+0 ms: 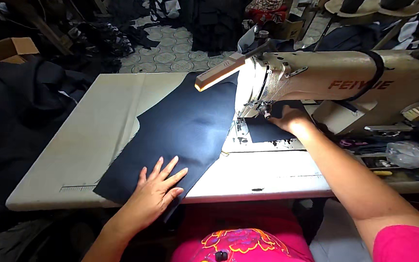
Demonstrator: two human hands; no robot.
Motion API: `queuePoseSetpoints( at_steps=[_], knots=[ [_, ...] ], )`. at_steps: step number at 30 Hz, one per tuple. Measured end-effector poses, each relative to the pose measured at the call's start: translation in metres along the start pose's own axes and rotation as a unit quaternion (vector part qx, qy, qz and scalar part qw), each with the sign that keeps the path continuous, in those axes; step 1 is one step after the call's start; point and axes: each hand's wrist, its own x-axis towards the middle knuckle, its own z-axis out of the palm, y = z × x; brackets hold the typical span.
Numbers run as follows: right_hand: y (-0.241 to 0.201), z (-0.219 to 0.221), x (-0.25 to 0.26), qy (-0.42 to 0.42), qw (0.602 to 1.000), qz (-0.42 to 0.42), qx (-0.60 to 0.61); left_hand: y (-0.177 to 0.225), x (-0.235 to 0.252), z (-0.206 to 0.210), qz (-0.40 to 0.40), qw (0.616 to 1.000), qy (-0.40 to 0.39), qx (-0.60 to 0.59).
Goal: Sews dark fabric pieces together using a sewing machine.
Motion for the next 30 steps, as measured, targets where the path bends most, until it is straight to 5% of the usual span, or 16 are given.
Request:
queuePoseSetpoints(
  at_steps=[7,10,14,19,22,26,30],
  knots=[
    [-0.07,-0.014,-0.016,-0.079,0.991,-0.087,-0.064,0.028,-0.026,-0.002,-0.052,0.991,0.065,0.105],
    [-0.061,-0.011,-0.019,-0.072,0.989,-0.046,-0.123,0.03,-0.007,-0.008,-0.094,0.992,-0.044,0.07],
    [-0.062,-0.012,-0.02,-0.088,0.981,-0.038,-0.169,-0.003,0.081,-0.015,-0.156,0.98,-0.124,0.028],
    [-0.037,0.022,0.008,-0.038,0.981,-0.182,-0.063,-0.086,0.221,-0.01,-0.159,0.986,-0.033,0.045],
    [-0.003,0.039,-0.019,-0.045,0.962,-0.267,-0.038,-0.105,0.266,-0.015,-0.178,0.982,-0.032,0.049],
    [0.044,0.055,-0.078,-0.008,0.94,-0.341,0.011,-0.088,0.247,-0.009,-0.152,0.986,-0.049,0.051],
    [0.056,0.073,-0.112,0.039,0.927,-0.371,0.049,-0.034,0.152,-0.002,-0.127,0.989,-0.066,0.047]
  ],
)
